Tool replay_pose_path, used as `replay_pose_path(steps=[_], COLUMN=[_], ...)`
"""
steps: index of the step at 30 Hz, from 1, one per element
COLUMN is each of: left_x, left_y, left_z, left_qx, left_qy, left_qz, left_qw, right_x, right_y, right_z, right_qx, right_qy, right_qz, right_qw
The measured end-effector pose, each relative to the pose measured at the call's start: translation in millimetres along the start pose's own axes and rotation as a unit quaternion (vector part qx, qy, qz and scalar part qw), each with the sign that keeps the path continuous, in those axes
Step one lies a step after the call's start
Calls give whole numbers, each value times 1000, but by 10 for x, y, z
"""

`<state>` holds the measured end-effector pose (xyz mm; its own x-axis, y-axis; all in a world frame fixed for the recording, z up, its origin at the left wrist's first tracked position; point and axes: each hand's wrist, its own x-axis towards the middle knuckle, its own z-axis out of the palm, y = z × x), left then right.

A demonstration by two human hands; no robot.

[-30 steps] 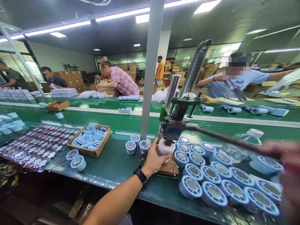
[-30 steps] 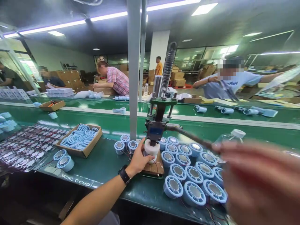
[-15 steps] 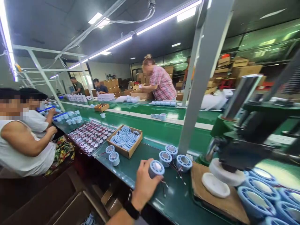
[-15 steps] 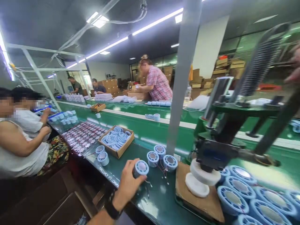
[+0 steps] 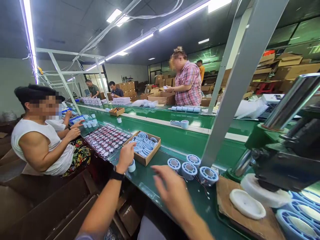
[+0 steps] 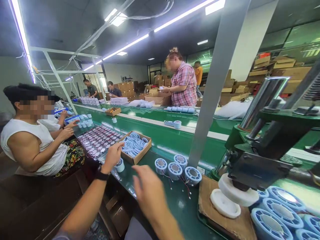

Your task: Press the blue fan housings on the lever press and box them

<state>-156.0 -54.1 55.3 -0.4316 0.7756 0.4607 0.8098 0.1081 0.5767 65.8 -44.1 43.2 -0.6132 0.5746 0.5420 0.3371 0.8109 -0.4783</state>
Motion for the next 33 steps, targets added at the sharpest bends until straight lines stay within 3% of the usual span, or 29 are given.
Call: replay_pose_path(steps=[2,4,7,10,13,16,19,22,24,29,33], left_x=[245,412,508,517,479,336,59,-295,-524,-953,-1082], left_y=[-187,-288,-345,-376,-347,-181,87,312,396,454,435], left_z=[-149,-197,-173,-134,-108,-86,-89,-30,130,766,972], left_qx=[16,29,46,55,45,19,-22,-62,-75,-72,-58], left_qy=[-41,-102,-167,-169,-148,-117,-109,-143,-179,-244,-254], left_qz=[15,42,79,95,97,98,126,149,143,154,159], left_qw=[999,993,982,979,983,988,986,976,970,955,952], right_x=[81,202,329,307,207,142,76,-152,-422,-1141,-1371], right_y=[-224,-410,-489,-362,-215,-140,-58,127,313,700,735], right_z=[422,853,1294,1387,1263,1119,1004,824,628,-85,-552], right_qx=[-5,-41,-86,-91,-78,-74,-87,-77,-49,16,61], right_qy=[-104,-167,-149,-108,-79,-70,-79,-69,-50,-39,-34], right_qz=[34,80,102,100,102,117,152,167,151,154,197], right_qw=[994,982,980,985,989,988,981,981,986,987,978])
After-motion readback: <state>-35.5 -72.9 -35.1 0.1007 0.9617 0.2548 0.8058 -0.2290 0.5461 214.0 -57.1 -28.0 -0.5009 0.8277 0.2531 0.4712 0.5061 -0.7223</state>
